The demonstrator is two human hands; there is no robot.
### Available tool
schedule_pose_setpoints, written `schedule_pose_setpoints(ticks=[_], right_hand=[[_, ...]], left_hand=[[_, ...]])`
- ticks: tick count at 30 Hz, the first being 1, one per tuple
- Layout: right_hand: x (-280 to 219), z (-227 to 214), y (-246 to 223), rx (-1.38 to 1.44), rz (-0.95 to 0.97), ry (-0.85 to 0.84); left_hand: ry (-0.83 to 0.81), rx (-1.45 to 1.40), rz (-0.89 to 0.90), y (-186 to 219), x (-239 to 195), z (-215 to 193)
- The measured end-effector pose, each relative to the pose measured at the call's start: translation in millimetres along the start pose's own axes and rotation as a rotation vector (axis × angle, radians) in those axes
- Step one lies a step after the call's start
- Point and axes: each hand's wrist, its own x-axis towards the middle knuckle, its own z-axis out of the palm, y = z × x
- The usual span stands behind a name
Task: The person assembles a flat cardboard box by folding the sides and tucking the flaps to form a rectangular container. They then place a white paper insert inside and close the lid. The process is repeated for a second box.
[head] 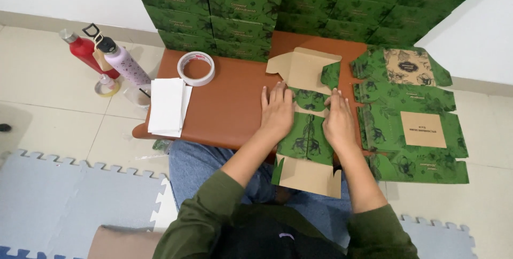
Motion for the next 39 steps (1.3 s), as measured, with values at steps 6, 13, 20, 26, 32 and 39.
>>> schedule_pose_setpoints(ticks=[6,13,20,26,32,39], right_hand=[[61.8,32.1,58.1,-0.091,-0.022,-0.095],[110.7,35.8,83.2,-0.077,0.018,-0.134],[97.0,28.0,51.7,-0.022,0.043,-0.137],[97.2,34.2,52.9,-0.013,0.059,-0.100],[89.4,27.6,49.0,0.081,-0.006,-0.060],[55.5,-26.5,53.0,0.749,0.012,0.133]], left_hand=[[-0.034,-0.044,0.037,-0.2,-0.4,-2.3],[-0.218,-0.109,0.015,-5.3,17.2,-19.7],[-0.916,0.004,0.117,-50.0,99.1,5.3],[-0.783,0.032,0.110,-51.9,131.8,46.1],[-0.380,0.300,0.207,-42.6,118.9,55.0],[-0.277,0.364,0.205,-45.7,114.3,74.8]])
